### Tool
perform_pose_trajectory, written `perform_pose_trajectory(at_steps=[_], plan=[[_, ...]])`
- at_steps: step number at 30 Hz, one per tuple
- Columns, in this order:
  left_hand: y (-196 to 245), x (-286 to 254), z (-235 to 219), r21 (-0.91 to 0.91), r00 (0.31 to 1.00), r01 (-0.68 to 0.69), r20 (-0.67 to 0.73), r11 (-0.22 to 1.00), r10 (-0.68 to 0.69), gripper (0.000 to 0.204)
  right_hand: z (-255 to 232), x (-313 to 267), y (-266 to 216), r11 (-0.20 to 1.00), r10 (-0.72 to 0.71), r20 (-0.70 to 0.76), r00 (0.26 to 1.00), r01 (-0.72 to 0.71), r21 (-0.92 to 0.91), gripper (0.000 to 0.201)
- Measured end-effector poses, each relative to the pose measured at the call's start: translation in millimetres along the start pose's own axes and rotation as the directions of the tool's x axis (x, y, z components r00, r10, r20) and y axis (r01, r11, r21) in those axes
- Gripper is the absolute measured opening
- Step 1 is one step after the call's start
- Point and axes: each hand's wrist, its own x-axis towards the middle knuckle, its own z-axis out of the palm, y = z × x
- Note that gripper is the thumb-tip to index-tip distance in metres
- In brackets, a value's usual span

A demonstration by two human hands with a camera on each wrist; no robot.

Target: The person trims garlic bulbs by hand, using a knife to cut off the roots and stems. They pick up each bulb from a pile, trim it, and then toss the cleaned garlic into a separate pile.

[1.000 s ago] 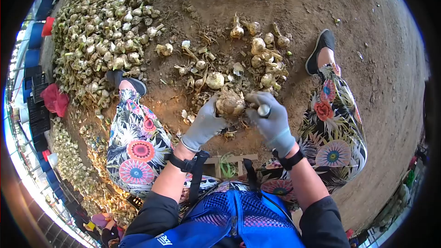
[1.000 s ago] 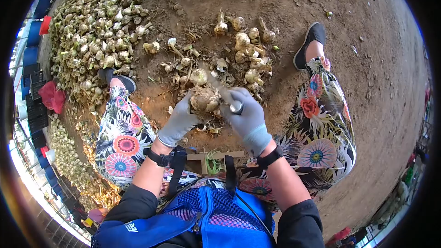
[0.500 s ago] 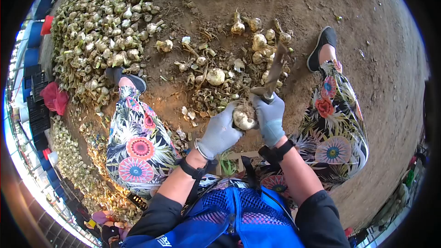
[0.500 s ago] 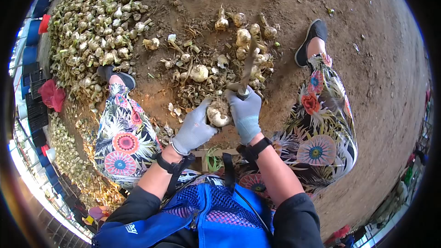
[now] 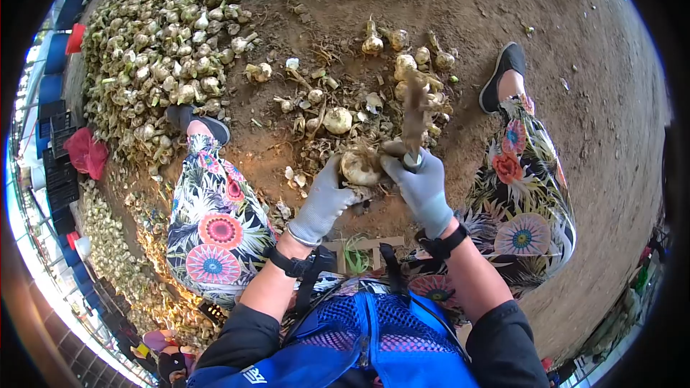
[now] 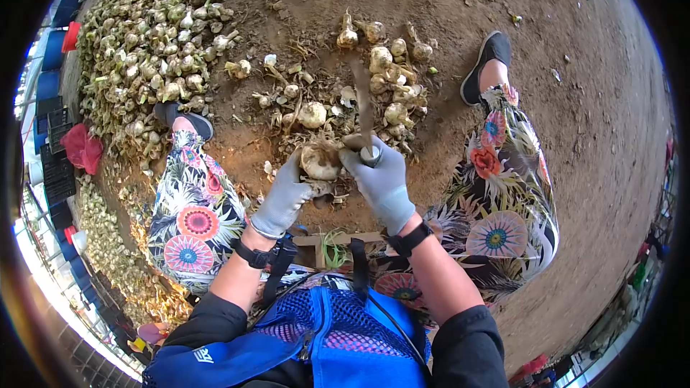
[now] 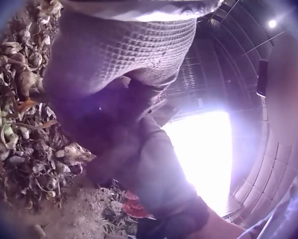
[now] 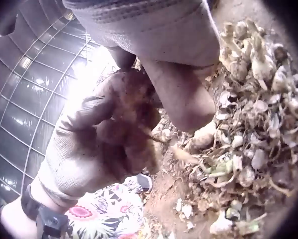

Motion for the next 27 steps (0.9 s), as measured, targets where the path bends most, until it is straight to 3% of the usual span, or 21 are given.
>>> perform_pose_trajectory(at_steps=[1, 2, 3, 4, 6, 7, 8, 10, 11, 12, 13, 14, 15, 16, 18, 19, 22, 23, 25, 26, 27], plan=[[7, -2, -3, -0.028, 0.996, 0.084, -0.001, 0.996, -0.084, 0.056, -4, -3, -3, 0.912, -0.195, 0.024, 0.98, 0.19, -0.364, 0.021], [11, -2, -4, -0.054, 0.986, 0.168, 0.004, 0.984, -0.168, 0.054, -8, -7, -7, 0.663, -0.364, 0.114, 0.924, 0.343, -0.665, 0.022], [7, 1, -5, -0.037, 0.998, 0.069, -0.003, 0.997, -0.069, 0.053, -10, -12, -12, 0.529, -0.372, 0.249, 0.894, 0.425, -0.735, 0.024], [-1, -1, -11, -0.04, 0.998, 0.069, 0.0, 0.997, -0.069, 0.053, -9, -17, -17, 0.527, -0.371, 0.247, 0.895, 0.422, -0.737, 0.024], [-7, -10, -25, -0.087, 0.992, 0.121, 0.048, 0.989, -0.117, 0.053, -2, -22, -23, 0.194, -0.235, 0.403, 0.884, 0.449, -0.872, 0.023], [-3, -7, -30, -0.025, 0.972, 0.214, 0.105, 0.977, -0.21, 0.053, -1, -21, -21, 0.187, -0.267, 0.363, 0.893, 0.417, -0.889, 0.023], [-3, -4, -28, -0.025, 0.972, 0.216, 0.102, 0.976, -0.212, 0.053, -3, -17, -17, 0.19, -0.265, 0.364, 0.893, 0.419, -0.888, 0.023], [2, 2, -13, 0.096, 0.979, -0.137, 0.162, 0.986, 0.121, 0.052, -8, -8, -11, 0.265, -0.251, 0.24, 0.938, 0.305, -0.915, 0.024], [-10, 1, -22, 0.312, 0.977, -0.191, 0.157, 0.931, 0.147, 0.055, -11, -8, -12, 0.257, -0.262, 0.267, 0.927, 0.334, -0.907, 0.024], [-6, -2, -25, 0.312, 0.977, -0.191, 0.155, 0.931, 0.148, 0.055, -7, -11, -17, 0.257, -0.262, 0.269, 0.927, 0.336, -0.906, 0.024], [1, -7, -28, 0.224, 0.993, 0.098, 0.045, 0.97, -0.111, 0.059, -2, -18, -22, 0.247, -0.256, 0.328, 0.909, 0.389, -0.887, 0.025], [5, -10, -32, 0.105, 0.928, 0.372, -0.03, 0.922, -0.371, 0.062, 2, -22, -25, 0.233, -0.25, 0.383, 0.889, 0.439, -0.868, 0.026], [4, -8, -38, 0.408, 0.994, 0.055, 0.063, 0.911, -0.088, 0.063, 5, -24, -25, 0.216, -0.202, 0.389, 0.899, 0.428, -0.877, 0.028], [1, -8, -38, 0.405, 0.994, 0.056, 0.063, 0.913, -0.088, 0.063, 5, -24, -25, 0.214, -0.199, 0.39, 0.899, 0.428, -0.878, 0.028], [7, -7, -31, 0.079, 0.997, -0.055, 0.066, 0.995, 0.05, 0.067, 7, -25, -26, 0.197, -0.185, 0.428, 0.884, 0.46, -0.866, 0.029], [14, -5, -33, 0.09, 0.99, -0.064, 0.128, 0.994, 0.052, 0.069, 8, -26, -26, 0.198, -0.186, 0.428, 0.884, 0.461, -0.865, 0.029], [10, -5, -32, -0.035, 0.993, -0.026, 0.116, 0.999, 0.03, 0.069, 10, -27, -28, 0.171, -0.205, 0.426, 0.881, 0.461, -0.871, 0.032], [7, -6, -35, -0.035, 0.993, -0.026, 0.115, 0.999, 0.03, 0.069, 9, -29, -30, 0.211, -0.23, 0.429, 0.874, 0.475, -0.854, 0.033], [4, -8, -38, 0.134, 0.996, -0.07, 0.072, 0.988, 0.061, 0.073, 9, -29, -30, 0.247, -0.253, 0.431, 0.866, 0.489, -0.837, 0.034], [4, -9, -37, 0.133, 0.995, -0.071, 0.077, 0.989, 0.062, 0.073, 9, -28, -28, 0.248, -0.249, 0.431, 0.868, 0.487, -0.838, 0.032], [13, -10, -33, 0.202, 0.998, -0.013, 0.063, 0.979, 0.0, 0.076, 9, -27, -27, 0.249, -0.244, 0.431, 0.869, 0.486, -0.838, 0.03]])
